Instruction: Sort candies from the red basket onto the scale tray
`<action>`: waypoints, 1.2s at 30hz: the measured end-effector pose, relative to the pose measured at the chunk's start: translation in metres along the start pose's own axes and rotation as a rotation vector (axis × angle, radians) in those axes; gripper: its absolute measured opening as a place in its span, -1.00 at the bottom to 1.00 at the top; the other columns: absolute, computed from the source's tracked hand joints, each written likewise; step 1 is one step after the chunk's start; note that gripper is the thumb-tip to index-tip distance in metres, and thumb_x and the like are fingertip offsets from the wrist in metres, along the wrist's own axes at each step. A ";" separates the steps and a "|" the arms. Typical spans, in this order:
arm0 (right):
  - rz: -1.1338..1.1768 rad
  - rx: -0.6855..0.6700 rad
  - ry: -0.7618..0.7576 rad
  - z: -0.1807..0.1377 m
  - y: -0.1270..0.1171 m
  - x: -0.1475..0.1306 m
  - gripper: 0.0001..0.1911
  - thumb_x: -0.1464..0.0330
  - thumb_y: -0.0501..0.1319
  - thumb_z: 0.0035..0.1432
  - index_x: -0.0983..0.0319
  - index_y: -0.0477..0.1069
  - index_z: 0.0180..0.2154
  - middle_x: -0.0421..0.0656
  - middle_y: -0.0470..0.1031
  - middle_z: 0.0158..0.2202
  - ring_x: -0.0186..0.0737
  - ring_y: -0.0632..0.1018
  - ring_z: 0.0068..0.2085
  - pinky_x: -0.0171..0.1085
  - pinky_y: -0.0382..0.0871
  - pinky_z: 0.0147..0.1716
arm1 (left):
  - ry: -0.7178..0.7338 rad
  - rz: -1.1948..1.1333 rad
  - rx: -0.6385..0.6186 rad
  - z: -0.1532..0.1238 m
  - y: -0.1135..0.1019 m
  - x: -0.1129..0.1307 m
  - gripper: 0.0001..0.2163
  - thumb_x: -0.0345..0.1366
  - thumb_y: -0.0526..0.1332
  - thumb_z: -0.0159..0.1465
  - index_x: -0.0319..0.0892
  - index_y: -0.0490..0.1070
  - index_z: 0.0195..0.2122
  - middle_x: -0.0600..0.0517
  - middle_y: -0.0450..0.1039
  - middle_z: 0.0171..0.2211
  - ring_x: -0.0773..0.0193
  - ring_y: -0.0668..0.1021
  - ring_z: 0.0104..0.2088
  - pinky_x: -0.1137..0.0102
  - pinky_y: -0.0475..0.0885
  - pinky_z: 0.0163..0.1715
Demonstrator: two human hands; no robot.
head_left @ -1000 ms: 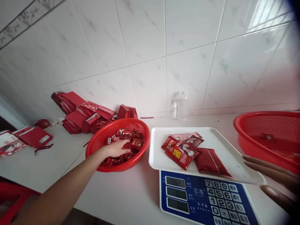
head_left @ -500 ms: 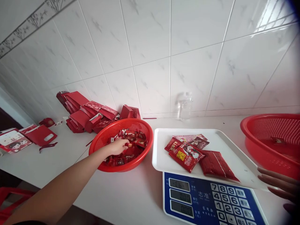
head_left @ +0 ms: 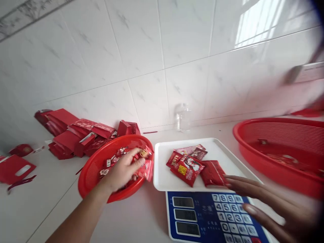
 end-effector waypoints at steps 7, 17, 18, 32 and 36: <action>0.220 -0.204 -0.147 0.019 0.021 -0.091 -0.61 0.24 0.15 0.25 0.06 0.30 0.11 -0.09 0.54 -0.06 -0.20 0.58 -0.09 -0.32 0.50 -0.18 | 0.395 -0.012 -0.407 -0.061 0.138 0.075 -0.84 -0.31 0.10 0.31 -0.13 0.46 -0.18 -0.03 0.55 -0.27 0.20 0.56 -0.26 0.46 0.36 -0.24; 0.207 -0.051 0.125 0.047 -0.006 -0.041 -0.76 0.15 0.16 0.19 0.17 0.43 -0.26 -0.18 0.55 -0.39 -0.26 0.54 -0.40 -0.31 0.43 -0.43 | 0.085 -0.651 -0.222 -0.037 0.117 0.017 -0.74 -0.06 0.25 0.21 -0.12 0.43 -0.20 0.09 0.42 -0.44 0.42 0.42 -0.56 0.56 0.34 -0.58; 0.186 -0.029 0.165 0.053 -0.010 -0.029 -0.74 0.13 0.15 0.18 0.18 0.43 -0.26 -0.16 0.55 -0.39 -0.25 0.54 -0.41 -0.29 0.43 -0.43 | 0.062 -0.758 -0.164 -0.033 0.109 0.010 -0.73 -0.06 0.26 0.19 -0.11 0.42 -0.20 0.10 0.40 -0.45 0.44 0.40 -0.58 0.57 0.32 -0.62; 0.262 -0.152 0.243 0.107 0.025 0.018 -0.66 0.19 0.12 0.14 0.21 0.40 -0.09 -0.07 0.55 -0.20 -0.13 0.57 -0.18 -0.10 0.45 -0.15 | -0.129 -1.267 -0.152 -0.014 0.110 -0.025 -0.60 -0.38 0.34 0.11 -0.04 0.37 -0.02 0.02 0.50 -0.23 0.29 0.55 -0.33 0.42 0.50 -0.38; 0.421 -0.224 0.222 0.117 0.041 0.004 -0.63 0.20 0.13 0.15 0.25 0.38 -0.06 -0.06 0.52 -0.18 -0.15 0.55 -0.14 -0.11 0.45 -0.12 | -0.156 -1.227 -0.107 -0.019 0.110 -0.025 -0.59 -0.39 0.35 0.09 -0.04 0.36 -0.02 0.03 0.51 -0.26 0.30 0.55 -0.35 0.43 0.50 -0.38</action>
Point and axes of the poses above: each hand's wrist, its own z-axis towards the middle knuckle, its own y-axis out of the palm, x = y × z, the point moved 10 cm from there along z, towards the middle knuckle
